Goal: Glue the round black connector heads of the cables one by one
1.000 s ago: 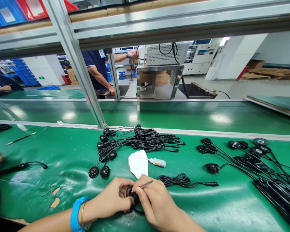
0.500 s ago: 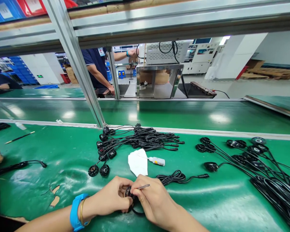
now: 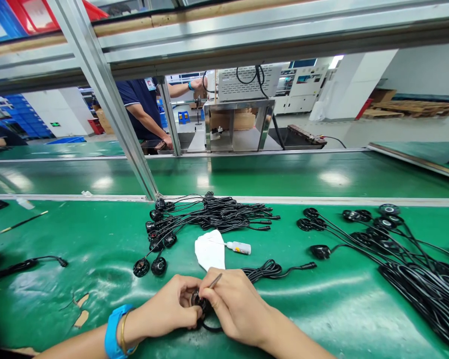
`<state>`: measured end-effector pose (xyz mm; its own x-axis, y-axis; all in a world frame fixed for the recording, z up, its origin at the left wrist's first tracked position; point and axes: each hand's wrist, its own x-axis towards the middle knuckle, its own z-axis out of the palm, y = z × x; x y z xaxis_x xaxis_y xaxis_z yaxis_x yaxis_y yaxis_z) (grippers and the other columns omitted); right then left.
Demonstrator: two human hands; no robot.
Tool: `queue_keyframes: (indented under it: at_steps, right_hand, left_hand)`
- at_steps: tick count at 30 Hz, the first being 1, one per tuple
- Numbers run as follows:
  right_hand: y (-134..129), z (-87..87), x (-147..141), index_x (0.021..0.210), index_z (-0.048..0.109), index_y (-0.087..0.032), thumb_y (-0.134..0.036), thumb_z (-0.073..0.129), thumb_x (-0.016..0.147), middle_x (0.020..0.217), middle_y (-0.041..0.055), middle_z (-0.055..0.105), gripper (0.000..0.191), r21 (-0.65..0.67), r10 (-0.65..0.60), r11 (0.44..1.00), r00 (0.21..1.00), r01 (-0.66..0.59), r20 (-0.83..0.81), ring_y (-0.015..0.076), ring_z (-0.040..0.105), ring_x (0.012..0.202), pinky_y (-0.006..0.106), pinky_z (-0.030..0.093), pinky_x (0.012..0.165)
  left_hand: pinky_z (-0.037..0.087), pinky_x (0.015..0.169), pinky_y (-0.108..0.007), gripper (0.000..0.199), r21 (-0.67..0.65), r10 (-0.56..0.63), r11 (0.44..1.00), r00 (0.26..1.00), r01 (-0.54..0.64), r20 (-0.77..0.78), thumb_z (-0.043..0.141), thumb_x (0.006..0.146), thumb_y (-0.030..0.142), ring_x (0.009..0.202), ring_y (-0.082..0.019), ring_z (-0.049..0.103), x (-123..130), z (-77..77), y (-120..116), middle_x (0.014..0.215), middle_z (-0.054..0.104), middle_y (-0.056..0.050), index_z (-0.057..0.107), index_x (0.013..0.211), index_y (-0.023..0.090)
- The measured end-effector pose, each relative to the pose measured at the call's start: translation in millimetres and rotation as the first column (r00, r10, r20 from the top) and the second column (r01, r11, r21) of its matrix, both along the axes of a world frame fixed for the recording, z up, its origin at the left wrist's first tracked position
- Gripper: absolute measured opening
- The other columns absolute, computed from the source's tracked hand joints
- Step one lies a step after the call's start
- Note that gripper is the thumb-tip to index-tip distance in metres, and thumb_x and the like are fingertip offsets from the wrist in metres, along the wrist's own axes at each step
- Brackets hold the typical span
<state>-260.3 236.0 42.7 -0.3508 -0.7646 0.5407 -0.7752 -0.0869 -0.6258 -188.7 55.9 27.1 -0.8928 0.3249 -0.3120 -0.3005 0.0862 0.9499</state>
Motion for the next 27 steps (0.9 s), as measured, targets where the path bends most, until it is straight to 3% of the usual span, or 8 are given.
queue_keyframes:
  at_steps: [4,17,23,27]
  right_hand:
    - [4.0,0.5,2.1,0.100,0.054,-0.017,-0.005,0.042,0.094,0.083,0.0038,0.058,0.018,-0.082,-0.026,0.996,0.998,0.031,0.059,0.0110,0.052,0.075,0.023,0.040,0.067]
    - [2.8,-4.9,6.1,0.099,0.048,-0.018,-0.016,0.042,0.098,0.083,0.0016,0.056,0.006,0.123,0.051,0.991,0.998,-0.054,0.028,0.0102,0.047,0.071,0.023,0.035,0.064]
    - [2.7,-2.0,4.2,0.099,0.053,-0.015,-0.016,0.042,0.098,0.082,0.0046,0.058,0.011,-0.006,0.002,1.000,1.000,-0.002,0.009,0.0114,0.051,0.072,0.024,0.039,0.064]
    - [0.9,-1.6,3.7,0.094,0.051,-0.016,-0.016,0.043,0.098,0.079,0.0035,0.057,0.009,0.060,-0.011,0.998,1.000,0.013,-0.028,0.0108,0.050,0.068,0.023,0.039,0.062]
  left_hand:
    - [0.023,0.049,-0.020,0.028,-0.029,-0.005,1.000,1.000,0.005,-0.002,0.056,0.070,0.013,0.057,-0.006,0.034,0.9,7.7,1.1,0.067,0.042,0.003,0.064,0.096,0.005]
    - [0.026,0.052,-0.020,0.016,-0.036,-0.034,0.999,0.999,0.033,-0.022,0.056,0.066,0.013,0.063,-0.007,0.034,2.4,3.7,0.3,0.067,0.043,0.003,0.058,0.081,0.008]
    - [0.025,0.051,-0.020,0.025,-0.068,-0.046,0.997,0.998,0.044,-0.033,0.052,0.069,0.011,0.060,-0.007,0.033,-0.2,5.6,-0.6,0.068,0.044,0.002,0.065,0.090,0.005]
    - [0.024,0.051,-0.020,0.022,-0.064,-0.040,0.997,0.998,0.038,-0.041,0.053,0.069,0.012,0.062,-0.007,0.032,-1.0,2.8,-2.5,0.068,0.043,0.002,0.063,0.087,0.006]
